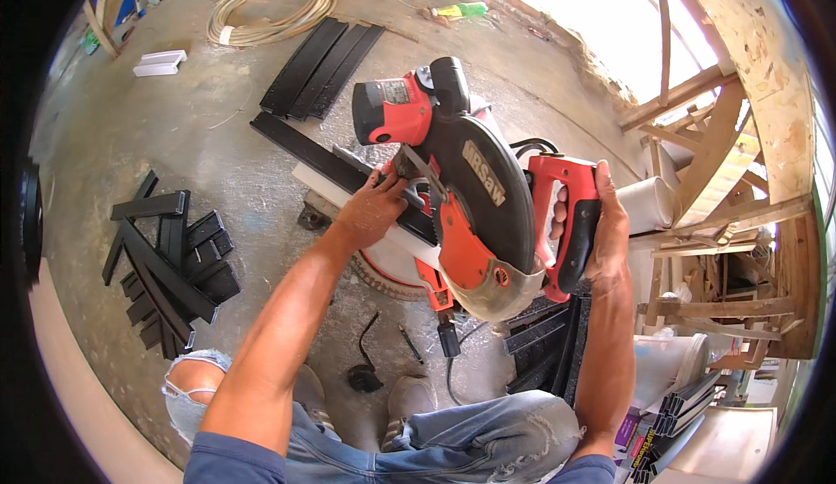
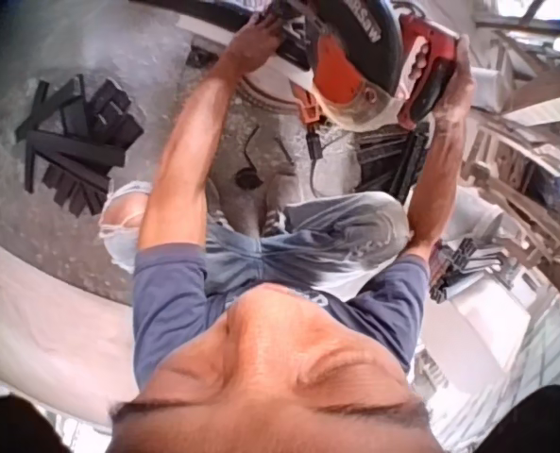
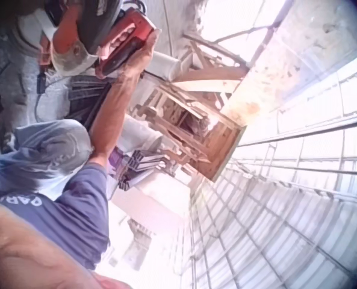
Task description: The person positions a piece of wood against the fence of a miter saw and lowers the blade to cut it.
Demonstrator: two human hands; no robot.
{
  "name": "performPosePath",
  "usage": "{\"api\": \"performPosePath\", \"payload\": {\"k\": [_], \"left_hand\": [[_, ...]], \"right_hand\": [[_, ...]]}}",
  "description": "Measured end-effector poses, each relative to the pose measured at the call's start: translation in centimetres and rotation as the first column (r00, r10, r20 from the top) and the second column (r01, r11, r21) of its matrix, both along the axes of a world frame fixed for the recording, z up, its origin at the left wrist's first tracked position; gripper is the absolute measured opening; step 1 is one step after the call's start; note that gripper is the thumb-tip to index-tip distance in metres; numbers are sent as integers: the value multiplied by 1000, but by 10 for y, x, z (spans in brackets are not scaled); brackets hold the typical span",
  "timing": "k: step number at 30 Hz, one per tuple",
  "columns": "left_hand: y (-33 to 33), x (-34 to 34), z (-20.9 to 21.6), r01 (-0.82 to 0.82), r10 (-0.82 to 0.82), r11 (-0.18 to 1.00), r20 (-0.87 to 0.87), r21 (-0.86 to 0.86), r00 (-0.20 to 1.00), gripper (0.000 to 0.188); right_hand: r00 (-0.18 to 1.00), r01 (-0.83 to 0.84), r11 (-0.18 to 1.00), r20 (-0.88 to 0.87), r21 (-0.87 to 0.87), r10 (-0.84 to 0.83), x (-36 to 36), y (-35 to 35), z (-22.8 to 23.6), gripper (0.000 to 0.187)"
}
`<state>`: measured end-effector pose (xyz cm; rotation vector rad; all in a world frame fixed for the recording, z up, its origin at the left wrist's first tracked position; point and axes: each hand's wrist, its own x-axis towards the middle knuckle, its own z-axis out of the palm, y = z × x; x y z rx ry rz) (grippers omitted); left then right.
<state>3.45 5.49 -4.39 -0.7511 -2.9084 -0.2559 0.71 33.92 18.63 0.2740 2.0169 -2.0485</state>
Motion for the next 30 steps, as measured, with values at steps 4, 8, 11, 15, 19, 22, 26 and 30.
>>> {"api": "performPosePath", "payload": {"k": [4,8,11,15,19,22,26,30], "left_hand": [[-1,2,-7,4,-1,999,-80,36,997,26],[-3,2,-4,0,4,998,-60,61,998,18],[-3,1,-2,9,-9,1000,1,8,1000,40],[-2,1,-5,11,-11,1000,-13,29,1000,40],[-2,1,-7,5,-2,999,-79,45,997,18],[-1,1,-4,6,-4,1000,-66,24,998,18],[-4,1,-5,7,-7,1000,-5,-7,1000,40],[-2,1,-2,12,-12,1000,29,-12,1000,40]], "right_hand": [[1000,1,1000,-12,13,-1,-1,0,0,63],[999,-39,999,6,29,39,-11,-4,5,63],[998,-53,999,15,7,53,-12,-2,6,62],[996,-86,996,-7,-29,85,-11,2,2,61],[996,-84,996,-44,-13,83,-11,2,1,60],[995,-75,997,-60,21,77,-13,2,4,61],[995,-82,995,-57,53,85,-18,-1,4,62],[996,-72,996,-56,61,75,-18,1,3,63]]}}
